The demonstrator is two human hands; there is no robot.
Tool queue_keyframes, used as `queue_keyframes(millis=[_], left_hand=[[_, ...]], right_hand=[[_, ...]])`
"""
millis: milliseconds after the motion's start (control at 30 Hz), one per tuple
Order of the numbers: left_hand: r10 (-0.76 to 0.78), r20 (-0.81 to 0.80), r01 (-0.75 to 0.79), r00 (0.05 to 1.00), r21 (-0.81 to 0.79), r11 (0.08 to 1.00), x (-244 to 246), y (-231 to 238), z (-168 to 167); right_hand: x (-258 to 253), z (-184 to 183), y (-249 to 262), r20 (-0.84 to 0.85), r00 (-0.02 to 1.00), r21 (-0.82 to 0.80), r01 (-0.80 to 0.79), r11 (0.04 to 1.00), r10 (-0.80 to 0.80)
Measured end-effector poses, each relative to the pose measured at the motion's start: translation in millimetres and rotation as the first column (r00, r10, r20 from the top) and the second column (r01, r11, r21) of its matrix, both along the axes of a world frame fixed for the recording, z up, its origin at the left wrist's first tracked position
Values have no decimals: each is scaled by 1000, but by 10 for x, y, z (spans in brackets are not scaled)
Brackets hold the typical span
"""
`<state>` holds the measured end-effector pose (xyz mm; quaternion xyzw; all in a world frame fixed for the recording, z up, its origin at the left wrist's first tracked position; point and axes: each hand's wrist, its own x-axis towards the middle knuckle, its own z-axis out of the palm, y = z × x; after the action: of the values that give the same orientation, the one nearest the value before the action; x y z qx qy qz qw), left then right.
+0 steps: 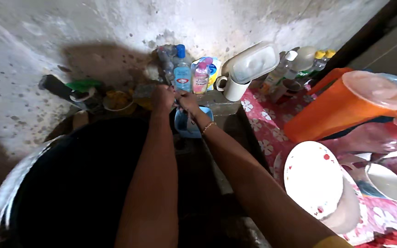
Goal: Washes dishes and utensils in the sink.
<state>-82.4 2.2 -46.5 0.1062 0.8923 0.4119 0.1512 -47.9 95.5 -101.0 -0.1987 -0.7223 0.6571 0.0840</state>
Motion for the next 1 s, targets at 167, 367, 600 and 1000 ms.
queue_keyframes(millis=[167, 367, 600, 1000], left_hand=[[-20, 3, 21, 1000, -14, 1000, -5, 5, 0], [89, -176, -103, 980, -77, 992, 85, -28, 162], [246, -213, -236, 946, 71, 969, 88, -80, 196], [517, -13, -453, 856, 463, 762, -110, -79, 48]], right_hand=[[-198, -11, 41, 61, 998, 111, -31, 993, 25], [-82, 79, 55, -81, 985, -40, -158, 987, 155], [174, -265, 382, -87, 976, -69, -206, 976, 200], [103, -303, 204, -212, 974, -394, -156, 906, 76]])
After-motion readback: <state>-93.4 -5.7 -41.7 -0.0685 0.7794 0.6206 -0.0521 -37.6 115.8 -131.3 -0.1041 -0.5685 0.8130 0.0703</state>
